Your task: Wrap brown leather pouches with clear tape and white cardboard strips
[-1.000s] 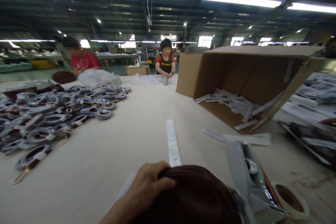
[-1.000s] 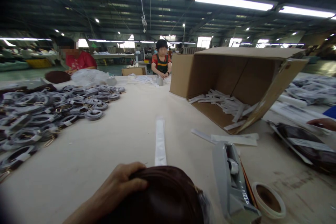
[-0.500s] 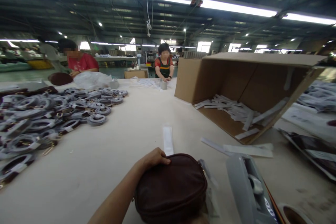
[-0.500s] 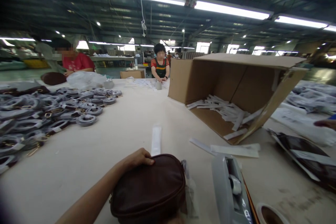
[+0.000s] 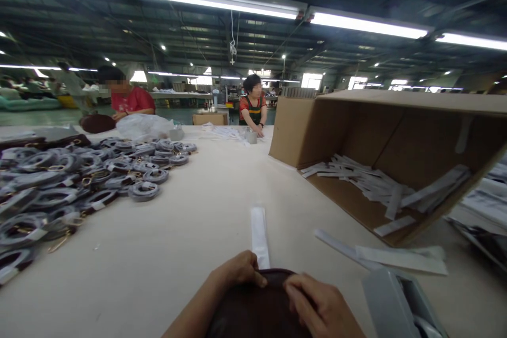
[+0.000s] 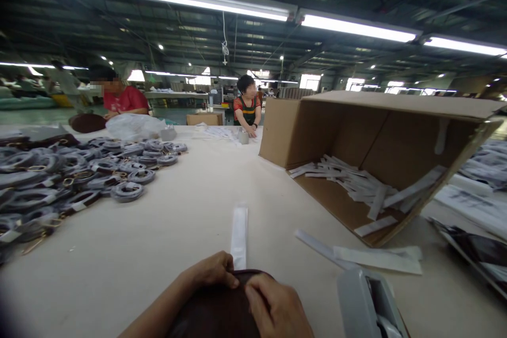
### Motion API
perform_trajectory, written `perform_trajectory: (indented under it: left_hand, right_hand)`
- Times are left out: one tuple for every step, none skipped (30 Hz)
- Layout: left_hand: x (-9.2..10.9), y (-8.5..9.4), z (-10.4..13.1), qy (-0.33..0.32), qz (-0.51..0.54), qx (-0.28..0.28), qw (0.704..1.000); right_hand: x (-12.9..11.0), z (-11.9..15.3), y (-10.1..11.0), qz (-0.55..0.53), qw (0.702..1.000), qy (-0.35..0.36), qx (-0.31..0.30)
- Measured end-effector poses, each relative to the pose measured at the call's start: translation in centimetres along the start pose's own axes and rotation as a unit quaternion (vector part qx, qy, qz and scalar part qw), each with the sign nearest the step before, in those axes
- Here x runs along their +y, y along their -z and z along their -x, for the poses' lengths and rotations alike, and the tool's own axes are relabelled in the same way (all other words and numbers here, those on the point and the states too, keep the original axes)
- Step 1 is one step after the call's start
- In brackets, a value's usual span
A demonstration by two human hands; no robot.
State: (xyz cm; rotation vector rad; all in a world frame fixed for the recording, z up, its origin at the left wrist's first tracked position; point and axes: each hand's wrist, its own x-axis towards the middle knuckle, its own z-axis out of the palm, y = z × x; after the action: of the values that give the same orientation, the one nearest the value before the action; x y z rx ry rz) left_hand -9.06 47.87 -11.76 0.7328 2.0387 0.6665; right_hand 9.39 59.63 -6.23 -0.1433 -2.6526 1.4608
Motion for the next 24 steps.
perform_trajectory:
  left_hand:
    - [0.0, -0.1, 0.0, 0.003, -0.002, 0.004, 1.0]
    - [0.1, -0.1, 0.0, 0.006, -0.003, 0.009, 1.0]
    - [0.2, -0.1, 0.0, 0.01, -0.005, 0.014, 1.0]
    - [0.3, -0.2, 0.1, 0.016, -0.005, 0.019, 1.0]
    - [0.3, -0.2, 0.1, 0.022, -0.005, 0.024, 0.999]
    - [0.3, -0.3, 0.1, 0.028, -0.004, 0.026, 0.999]
    - [0.4, -0.3, 0.1, 0.033, -0.004, 0.029, 0.999]
    - [0.4, -0.4, 0.1, 0.038, -0.003, 0.032, 0.999]
    - [0.4, -0.5, 0.1, 0.042, -0.004, 0.036, 0.998]
    - [0.4, -0.6, 0.1, 0.045, -0.005, 0.04, 0.998]
    - [0.4, -0.6, 0.1, 0.048, -0.006, 0.043, 0.998]
    - [0.4, -0.7, 0.1, 0.051, -0.007, 0.046, 0.998]
    - [0.4, -0.7, 0.1, 0.052, -0.006, 0.047, 0.997]
    - [0.4, -0.7, 0.1, 0.054, -0.005, 0.047, 0.997]
    - [0.4, -0.7, 0.1, 0.055, -0.004, 0.047, 0.997]
    - [0.4, -0.7, 0.1, 0.055, -0.003, 0.047, 0.997]
    - [0.4, -0.6, 0.1, 0.055, -0.003, 0.047, 0.997]
    - [0.4, -0.6, 0.2, 0.055, -0.002, 0.048, 0.997]
    - [0.4, -0.6, 0.2, 0.053, -0.001, 0.047, 0.997]
    - [0.4, -0.5, 0.3, 0.05, 0.0, 0.047, 0.998]
    - [0.4, -0.5, 0.3, 0.047, 0.001, 0.045, 0.998]
    - [0.4, -0.5, 0.3, 0.044, 0.003, 0.043, 0.998]
    - [0.4, -0.5, 0.4, 0.041, 0.004, 0.042, 0.998]
    - [0.4, -0.5, 0.4, 0.037, 0.005, 0.044, 0.998]
  right_hand:
    - [0.2, -2.6, 0.3, 0.087, 0.996, 0.009, 0.026]
    - [0.6, -5.2, 0.4, 0.176, 0.984, 0.002, 0.024]
    - [1.1, -7.7, 0.2, 0.249, 0.968, -0.015, 0.009]
    - [1.8, -9.9, -0.2, 0.275, 0.961, -0.025, 0.002]
    - [2.6, -11.7, -0.8, 0.297, 0.954, -0.036, -0.006]
    - [3.4, -13.1, -1.4, 0.312, 0.949, -0.045, -0.009]
    - [4.2, -14.2, -2.1, 0.321, 0.946, -0.051, -0.008]
    - [5.0, -14.8, -2.7, 0.332, 0.942, -0.055, -0.005]
    - [5.7, -15.2, -3.2, 0.34, 0.939, -0.055, -0.001]
    - [6.3, -15.3, -3.6, 0.346, 0.937, -0.052, 0.003]
    - [6.7, -15.3, -3.8, 0.349, 0.936, -0.046, 0.008]
    - [7.0, -15.3, -4.0, 0.35, 0.936, -0.038, 0.012]
    - [7.2, -15.2, -4.0, 0.349, 0.936, -0.03, 0.019]
    - [7.2, -15.1, -4.0, 0.348, 0.937, -0.021, 0.028]
    - [7.2, -15.1, -3.9, 0.347, 0.937, -0.012, 0.037]
    - [7.1, -15.0, -3.9, 0.344, 0.938, -0.003, 0.048]
    - [6.9, -14.9, -3.8, 0.34, 0.939, 0.007, 0.058]
    - [6.7, -14.9, -3.7, 0.334, 0.94, 0.016, 0.067]
    - [6.4, -14.8, -3.7, 0.328, 0.941, 0.026, 0.076]
    - [6.1, -14.7, -3.6, 0.32, 0.943, 0.035, 0.083]
    - [5.8, -14.6, -3.5, 0.311, 0.945, 0.043, 0.089]
    - [5.5, -14.5, -3.4, 0.301, 0.948, 0.052, 0.093]
    - [5.1, -14.3, -3.2, 0.289, 0.951, 0.06, 0.093]
    - [4.8, -14.1, -3.0, 0.276, 0.954, 0.067, 0.091]
